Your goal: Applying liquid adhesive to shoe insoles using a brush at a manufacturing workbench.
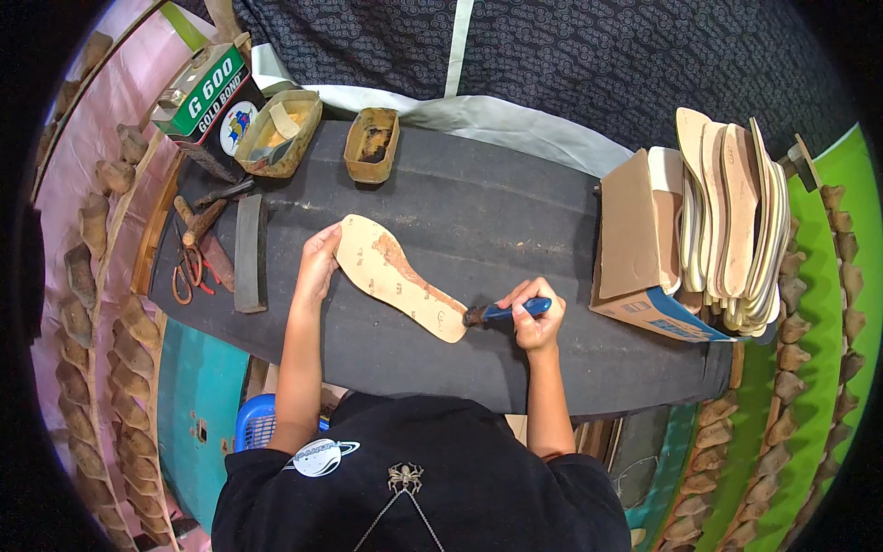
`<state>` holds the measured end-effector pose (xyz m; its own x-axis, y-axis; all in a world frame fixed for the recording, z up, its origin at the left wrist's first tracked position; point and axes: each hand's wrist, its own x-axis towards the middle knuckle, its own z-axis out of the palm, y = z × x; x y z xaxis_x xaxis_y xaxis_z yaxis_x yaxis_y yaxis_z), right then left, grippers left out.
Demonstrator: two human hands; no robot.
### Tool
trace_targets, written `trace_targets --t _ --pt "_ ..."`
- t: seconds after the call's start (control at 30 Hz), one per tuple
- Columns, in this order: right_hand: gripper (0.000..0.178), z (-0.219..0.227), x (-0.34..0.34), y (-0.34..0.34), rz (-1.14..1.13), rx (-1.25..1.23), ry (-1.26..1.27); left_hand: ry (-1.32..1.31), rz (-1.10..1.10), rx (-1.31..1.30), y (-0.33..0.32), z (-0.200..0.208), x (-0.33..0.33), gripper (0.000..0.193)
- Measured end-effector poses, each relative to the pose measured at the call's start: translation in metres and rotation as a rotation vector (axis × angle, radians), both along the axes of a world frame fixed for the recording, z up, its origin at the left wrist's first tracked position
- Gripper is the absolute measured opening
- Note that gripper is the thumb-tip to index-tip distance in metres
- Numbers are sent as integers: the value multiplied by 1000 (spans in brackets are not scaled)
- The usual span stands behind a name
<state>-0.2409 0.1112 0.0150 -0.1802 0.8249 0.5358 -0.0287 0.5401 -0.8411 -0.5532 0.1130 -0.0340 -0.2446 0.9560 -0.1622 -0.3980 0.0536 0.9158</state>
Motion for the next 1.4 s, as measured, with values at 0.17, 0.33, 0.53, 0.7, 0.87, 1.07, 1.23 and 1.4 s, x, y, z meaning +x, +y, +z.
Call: trace_targets --t 0.17,0.33,0.53,0.7,0.87,1.07,1.23,1.4 --pt "18 2 -14 -6 -15 -44 62 -5 10 -13 0 4 3 30" --pt "14 -2 -35 -9 -21 -121 122 -6 18 -28 0 -1 1 30" --pt "19 -8 -3 -5 -11 -95 74 14 41 -16 0 1 3 29" --pt "21 3 -10 -12 -56 130 -116 21 53 -14 1 2 3 29" --pt "18 2 -42 -21 -74 74 31 22 55 2 1 0 5 30" --pt "15 1 -53 -16 -67 10 -14 15 69 11 2 -4 4 30" --pt "23 9 -35 -15 -43 59 -155 8 60 33 2 -5 3 31" --pt "23 16 -23 -1 -1 38 -282 7 62 44 3 -8 1 30"
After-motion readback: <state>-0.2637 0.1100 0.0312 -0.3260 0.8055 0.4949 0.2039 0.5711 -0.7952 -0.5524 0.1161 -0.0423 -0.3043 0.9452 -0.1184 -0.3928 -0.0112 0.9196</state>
